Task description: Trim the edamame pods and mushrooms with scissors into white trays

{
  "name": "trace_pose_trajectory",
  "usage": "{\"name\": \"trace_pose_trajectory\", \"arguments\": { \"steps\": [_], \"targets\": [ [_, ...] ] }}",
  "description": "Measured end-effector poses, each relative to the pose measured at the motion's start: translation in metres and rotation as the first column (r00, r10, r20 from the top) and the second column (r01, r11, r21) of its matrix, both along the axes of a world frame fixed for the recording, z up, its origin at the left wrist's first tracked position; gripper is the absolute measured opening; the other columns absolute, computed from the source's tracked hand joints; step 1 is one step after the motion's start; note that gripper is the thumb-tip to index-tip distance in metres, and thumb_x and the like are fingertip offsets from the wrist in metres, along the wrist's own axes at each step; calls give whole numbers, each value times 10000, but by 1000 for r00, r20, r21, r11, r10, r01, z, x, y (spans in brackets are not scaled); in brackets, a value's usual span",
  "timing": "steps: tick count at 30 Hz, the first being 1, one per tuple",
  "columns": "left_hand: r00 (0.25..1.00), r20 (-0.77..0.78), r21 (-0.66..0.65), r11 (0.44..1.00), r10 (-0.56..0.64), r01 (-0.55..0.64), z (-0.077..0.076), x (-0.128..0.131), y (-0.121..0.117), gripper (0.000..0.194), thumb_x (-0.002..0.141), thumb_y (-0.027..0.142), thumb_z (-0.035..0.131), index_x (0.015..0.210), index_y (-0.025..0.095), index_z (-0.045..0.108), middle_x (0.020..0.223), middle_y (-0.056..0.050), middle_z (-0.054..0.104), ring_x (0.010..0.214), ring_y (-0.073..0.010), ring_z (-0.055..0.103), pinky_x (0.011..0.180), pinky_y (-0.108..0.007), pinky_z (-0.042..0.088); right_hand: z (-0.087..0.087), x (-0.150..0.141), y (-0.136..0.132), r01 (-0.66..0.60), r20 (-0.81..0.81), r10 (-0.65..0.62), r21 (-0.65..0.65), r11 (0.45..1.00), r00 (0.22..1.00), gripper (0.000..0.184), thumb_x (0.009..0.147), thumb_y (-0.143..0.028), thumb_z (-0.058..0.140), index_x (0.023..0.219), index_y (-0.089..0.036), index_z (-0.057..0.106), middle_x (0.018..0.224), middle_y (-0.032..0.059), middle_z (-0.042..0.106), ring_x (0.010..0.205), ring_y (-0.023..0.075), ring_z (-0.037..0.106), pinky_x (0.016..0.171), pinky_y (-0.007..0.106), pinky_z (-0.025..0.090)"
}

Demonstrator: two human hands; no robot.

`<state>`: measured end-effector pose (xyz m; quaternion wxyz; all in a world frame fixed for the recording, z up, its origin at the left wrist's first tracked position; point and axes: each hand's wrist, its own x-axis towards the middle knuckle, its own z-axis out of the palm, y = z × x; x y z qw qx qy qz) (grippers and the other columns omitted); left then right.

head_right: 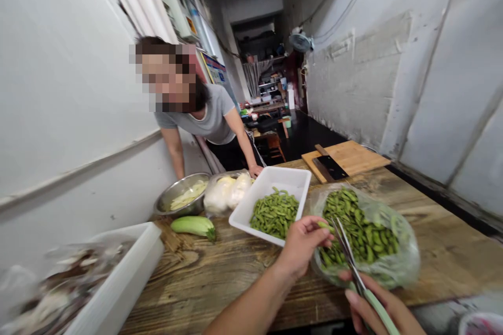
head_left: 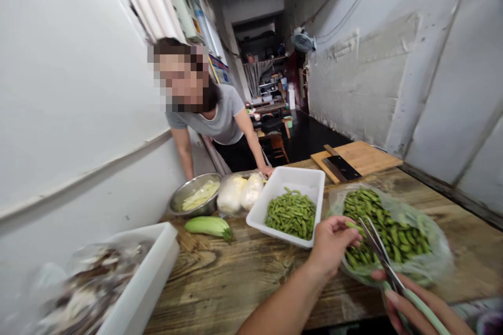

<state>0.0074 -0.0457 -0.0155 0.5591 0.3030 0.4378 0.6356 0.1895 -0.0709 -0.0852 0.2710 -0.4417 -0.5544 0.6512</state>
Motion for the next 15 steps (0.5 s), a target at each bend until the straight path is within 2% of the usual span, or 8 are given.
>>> {"name": "trace_pose_trajectory", "arguments": {
  "steps": [3, 6, 10, 15],
  "targets": [
    [999, 48, -9, 1000, 22, -22, 5, -3, -5, 439, 531, 387, 924, 789, 133, 676, 655, -2, 694, 602, -114, 648, 615, -225, 514, 34, -2, -6, 45, -38, -43, 50, 998, 998, 680, 761, -787, 604, 1059, -176, 636, 634, 29, 602, 515, 165, 549, 484, 283, 454],
    [996, 88, -45, 999, -3, 7, 8, -5, -8, 446, 516, 339, 938, 816, 123, 688, 683, -10, 717, 631, -115, 666, 650, -222, 526, 58, -10, -10, -21, 20, 20, 73, 997, 1000, 735, 735, -848, 559, 996, -162, 592, 579, -13, 555, 478, 144, 526, 474, 261, 430],
    [995, 96, -85, 996, -25, 33, 11, -5, -12, 429, 514, 317, 941, 811, 117, 705, 702, -15, 722, 662, -117, 673, 670, -223, 535, 63, -14, -13, -54, 111, 43, 100, 994, 993, 642, 821, -796, 501, 926, -168, 580, 545, -35, 537, 451, 123, 516, 455, 226, 410],
    [997, 54, -93, 994, -57, 62, 13, 0, -13, 397, 534, 315, 929, 808, 119, 719, 707, -23, 722, 652, -111, 655, 672, -227, 530, 62, -12, -14, -64, 99, 50, 138, 988, 994, 529, 890, -700, 515, 941, -177, 579, 545, -50, 534, 452, 112, 521, 463, 210, 427]
  ]
}}
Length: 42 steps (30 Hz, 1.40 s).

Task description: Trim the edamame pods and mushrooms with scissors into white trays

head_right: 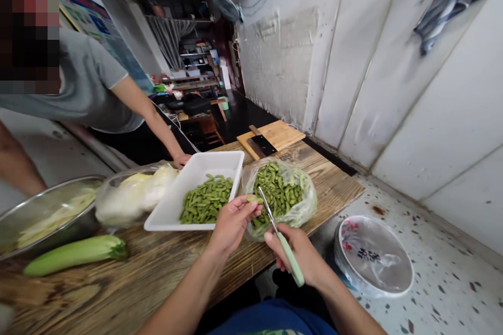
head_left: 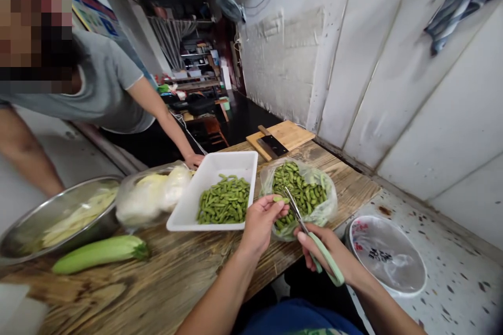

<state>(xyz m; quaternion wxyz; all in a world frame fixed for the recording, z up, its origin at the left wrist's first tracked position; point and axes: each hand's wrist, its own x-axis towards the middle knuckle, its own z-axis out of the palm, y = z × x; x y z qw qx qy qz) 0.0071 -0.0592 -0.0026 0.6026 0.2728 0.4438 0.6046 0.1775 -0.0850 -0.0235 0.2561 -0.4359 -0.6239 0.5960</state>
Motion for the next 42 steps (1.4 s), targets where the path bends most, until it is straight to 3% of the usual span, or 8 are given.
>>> {"name": "trace_pose_trajectory", "arguments": {
  "steps": [14, 20, 23, 27, 30, 33, 36, 42],
  "targets": [
    [999, -45, -26, 1000, 0, -2, -12, 5, 5, 386, 537, 325, 915, 794, 116, 717, 697, -22, 705, 645, -112, 642, 668, -233, 522, -3, 1, 7, 67, 102, -67, 3, 998, 993, 490, 857, -662, 613, 726, -210, 475, 433, -79, 438, 344, 88, 447, 338, 171, 304],
    [960, -279, 22, 1000, 4, 2, -10, -5, 14, 280, 633, 289, 824, 845, 138, 722, 719, -30, 716, 655, -141, 651, 707, -280, 537, -1, 3, 10, 96, 115, -90, -44, 994, 989, 524, 825, -707, 616, 722, -210, 485, 451, -76, 455, 324, 89, 435, 319, 187, 297],
    [728, -645, 196, 971, 234, -138, -5, -37, 19, 211, 735, 269, 711, 919, 170, 740, 819, -43, 725, 735, -183, 662, 792, -341, 544, 3, 11, 10, 52, 4, -52, -60, 997, 999, 566, 840, -761, 540, 736, -208, 471, 506, -63, 484, 389, 91, 460, 399, 204, 368],
    [99, -904, 406, 909, 415, -97, 2, -76, 17, 263, 796, 232, 651, 1035, 208, 761, 1151, -120, 671, 1115, -314, 597, 1038, -500, 427, 6, 24, 10, -41, -120, 36, -35, 999, 992, 566, 932, -727, 408, 755, -197, 496, 648, -14, 547, 577, 120, 538, 596, 244, 465],
    [39, -947, 317, 912, 318, 259, 3, -70, 12, 198, 868, 234, 601, 971, 246, 769, 1201, -99, 666, 1177, -292, 562, 1051, -470, 398, 7, 27, 9, -30, -116, 22, -64, 998, 993, 557, 935, -717, 417, 756, -196, 495, 640, -14, 543, 557, 121, 521, 587, 253, 442],
    [-75, -997, -33, 765, 20, 644, 1, -44, 9, 243, 899, 154, 528, 828, 224, 750, 955, -75, 725, 980, -233, 626, 961, -398, 403, 11, 24, 7, -25, -83, 20, -63, 998, 996, 573, 904, -753, 433, 747, -204, 474, 604, -21, 536, 529, 122, 513, 575, 258, 434],
    [-289, -955, -255, 697, -72, 670, 1, -29, 6, 251, 882, 93, 501, 750, 177, 697, 833, -79, 710, 891, -237, 607, 889, -400, 355, 13, 20, 6, -21, -70, 16, -72, 997, 997, 603, 861, -799, 446, 746, -207, 461, 592, -28, 527, 514, 119, 507, 545, 252, 422],
    [-427, -904, -307, 713, -12, 630, 5, -30, 7, 250, 908, 96, 486, 806, 167, 703, 869, -97, 703, 944, -263, 599, 829, -388, 364, 15, 17, 5, -14, -52, 10, -81, 997, 999, 625, 826, -828, 459, 773, -205, 466, 569, -42, 508, 487, 111, 490, 524, 253, 404]
  ]
}}
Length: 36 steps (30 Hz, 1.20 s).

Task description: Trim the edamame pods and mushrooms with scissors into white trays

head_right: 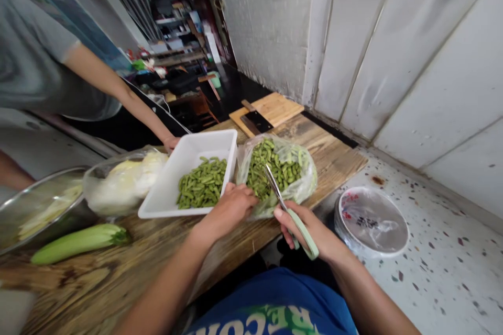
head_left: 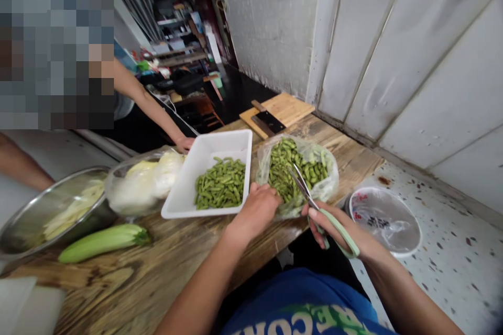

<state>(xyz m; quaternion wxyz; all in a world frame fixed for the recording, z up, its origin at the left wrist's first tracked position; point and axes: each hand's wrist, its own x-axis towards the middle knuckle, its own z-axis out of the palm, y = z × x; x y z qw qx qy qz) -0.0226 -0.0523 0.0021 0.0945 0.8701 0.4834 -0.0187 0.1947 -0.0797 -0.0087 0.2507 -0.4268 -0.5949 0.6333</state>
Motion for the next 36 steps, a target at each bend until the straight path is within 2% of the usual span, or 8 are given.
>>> {"name": "trace_pose_trajectory", "arguments": {
  "steps": [4, 8, 11, 14, 16, 18, 29, 36],
  "targets": [
    [1000, -6, 7, 1000, 18, -18, -5, 0, 8, 214, 919, 141, 529, 842, 153, 729, 863, -113, 717, 922, -270, 627, 815, -375, 424, 2, 1, 1, 5, 20, -6, 7, 1000, 1000, 641, 815, -834, 468, 832, -194, 494, 573, -39, 515, 498, 119, 492, 529, 263, 418],
    [910, 380, -72, 986, 166, -150, -13, -8, 12, 138, 868, 137, 616, 883, 173, 748, 885, -79, 756, 860, -223, 662, 797, -327, 470, -1, 1, 0, 4, 26, -5, 22, 1000, 1000, 643, 837, -816, 457, 895, -180, 519, 568, -46, 507, 498, 116, 489, 539, 261, 410],
    [585, 689, -269, 901, 427, -341, -16, -9, 10, 77, 806, 205, 690, 860, 186, 743, 821, -41, 761, 733, -181, 669, 700, -284, 493, -3, -1, -2, -7, 48, 6, 5, 1000, 999, 633, 841, -806, 463, 904, -179, 523, 583, -44, 504, 501, 117, 487, 528, 258, 414],
    [235, 787, -489, 809, 570, -326, -17, -5, 7, 130, 718, 267, 756, 776, 170, 692, 735, -35, 752, 675, -173, 684, 654, -270, 512, -6, -3, -3, -18, 79, 18, 6, 1000, 997, 604, 868, -781, 451, 914, -183, 525, 585, -38, 504, 513, 126, 501, 515, 254, 413],
    [79, 782, -583, 771, 618, -257, -16, -2, 4, 211, 680, 312, 786, 754, 163, 658, 706, -40, 751, 669, -170, 695, 649, -265, 522, -8, -4, -3, -28, 104, 24, 40, 999, 994, 586, 895, -759, 434, 935, -183, 535, 578, -38, 502, 523, 130, 507, 518, 249, 417],
    [-4, 756, -643, 742, 654, -187, -13, 0, 2, 279, 655, 353, 813, 764, 153, 652, 698, -47, 754, 664, -161, 698, 637, -252, 520, -8, -4, -2, -42, 140, 29, 91, 995, 990, 569, 910, -740, 437, 939, -183, 549, 579, -38, 497, 526, 125, 501, 519, 240, 416],
    [55, 695, -716, 697, 717, -46, 1, 0, -3, 329, 619, 331, 862, 768, 135, 644, 612, -25, 718, 547, -104, 629, 565, -207, 470, -2, -1, 0, -52, 126, 40, 88, 995, 991, 578, 863, -737, 535, 953, -170, 597, 548, -62, 435, 461, 91, 423, 438, 201, 329],
    [-134, 685, -726, 686, 716, -49, 1, 7, -4, 375, 565, 321, 877, 821, 125, 685, 594, 12, 669, 533, -82, 580, 550, -195, 445, -3, 1, -2, -37, 91, 31, 61, 997, 995, 540, 863, -711, 563, 917, -174, 581, 542, -74, 407, 449, 76, 394, 424, 187, 301]
  ]
}}
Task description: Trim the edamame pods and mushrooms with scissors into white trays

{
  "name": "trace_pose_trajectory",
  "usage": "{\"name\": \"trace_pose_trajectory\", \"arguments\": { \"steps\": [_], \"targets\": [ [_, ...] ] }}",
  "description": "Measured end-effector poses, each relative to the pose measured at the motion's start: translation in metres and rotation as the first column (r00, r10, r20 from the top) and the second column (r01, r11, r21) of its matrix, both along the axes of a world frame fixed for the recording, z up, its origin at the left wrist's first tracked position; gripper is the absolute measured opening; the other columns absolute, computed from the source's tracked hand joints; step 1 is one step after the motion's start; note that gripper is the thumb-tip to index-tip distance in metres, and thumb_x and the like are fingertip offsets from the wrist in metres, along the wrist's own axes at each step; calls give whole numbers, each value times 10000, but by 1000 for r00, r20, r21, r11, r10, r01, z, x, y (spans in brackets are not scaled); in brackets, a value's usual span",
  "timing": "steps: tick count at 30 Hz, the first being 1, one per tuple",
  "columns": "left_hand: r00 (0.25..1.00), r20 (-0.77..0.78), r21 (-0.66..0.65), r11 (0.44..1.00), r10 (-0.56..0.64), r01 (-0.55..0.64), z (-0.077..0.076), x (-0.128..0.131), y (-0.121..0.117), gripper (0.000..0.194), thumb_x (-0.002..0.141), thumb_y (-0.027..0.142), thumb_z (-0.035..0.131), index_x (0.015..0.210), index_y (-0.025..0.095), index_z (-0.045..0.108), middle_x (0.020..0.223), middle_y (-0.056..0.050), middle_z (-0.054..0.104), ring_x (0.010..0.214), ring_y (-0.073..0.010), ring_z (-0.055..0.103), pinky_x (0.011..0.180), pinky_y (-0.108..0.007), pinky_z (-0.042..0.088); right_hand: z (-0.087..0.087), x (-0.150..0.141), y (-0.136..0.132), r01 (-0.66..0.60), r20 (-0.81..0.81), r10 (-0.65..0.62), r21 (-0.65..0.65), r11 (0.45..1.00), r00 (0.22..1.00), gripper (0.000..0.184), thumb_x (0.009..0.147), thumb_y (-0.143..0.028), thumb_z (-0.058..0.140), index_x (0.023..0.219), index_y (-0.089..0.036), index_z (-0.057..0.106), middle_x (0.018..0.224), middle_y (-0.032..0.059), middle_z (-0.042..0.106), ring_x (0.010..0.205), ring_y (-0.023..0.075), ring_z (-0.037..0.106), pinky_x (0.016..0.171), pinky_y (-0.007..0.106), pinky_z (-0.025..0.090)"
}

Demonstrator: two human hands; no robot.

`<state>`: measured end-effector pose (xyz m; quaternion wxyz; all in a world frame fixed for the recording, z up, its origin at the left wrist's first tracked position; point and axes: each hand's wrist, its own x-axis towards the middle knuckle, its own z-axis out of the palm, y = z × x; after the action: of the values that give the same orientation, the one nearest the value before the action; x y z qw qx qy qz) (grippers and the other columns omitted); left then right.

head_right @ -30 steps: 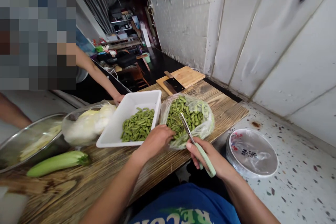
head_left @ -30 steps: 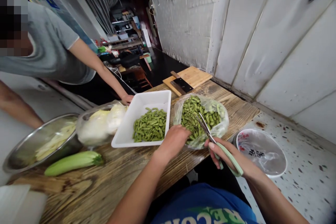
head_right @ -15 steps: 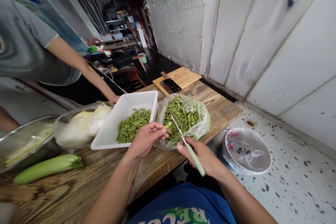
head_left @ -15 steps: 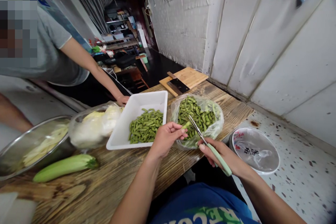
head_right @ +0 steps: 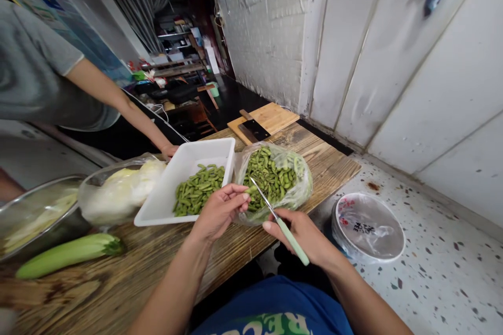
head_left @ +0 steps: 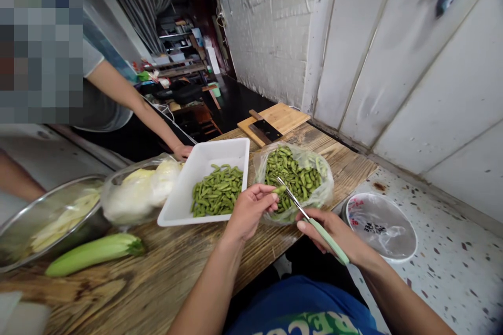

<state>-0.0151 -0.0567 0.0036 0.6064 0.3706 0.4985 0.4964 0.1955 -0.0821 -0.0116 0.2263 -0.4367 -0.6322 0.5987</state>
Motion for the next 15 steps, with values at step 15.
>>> {"name": "trace_pose_trajectory", "arguments": {
  "steps": [15],
  "targets": [
    [983, 147, -42, 994, 109, -104, -6, 9, -3, 414, 533, 346, 908, 804, 121, 691, 704, -27, 728, 572, -81, 606, 562, -192, 460, -2, -3, -2, 24, -4, -24, -72, 997, 1000, 547, 821, -711, 612, 922, -174, 580, 519, -81, 405, 415, 78, 394, 394, 187, 302]
  ]
}}
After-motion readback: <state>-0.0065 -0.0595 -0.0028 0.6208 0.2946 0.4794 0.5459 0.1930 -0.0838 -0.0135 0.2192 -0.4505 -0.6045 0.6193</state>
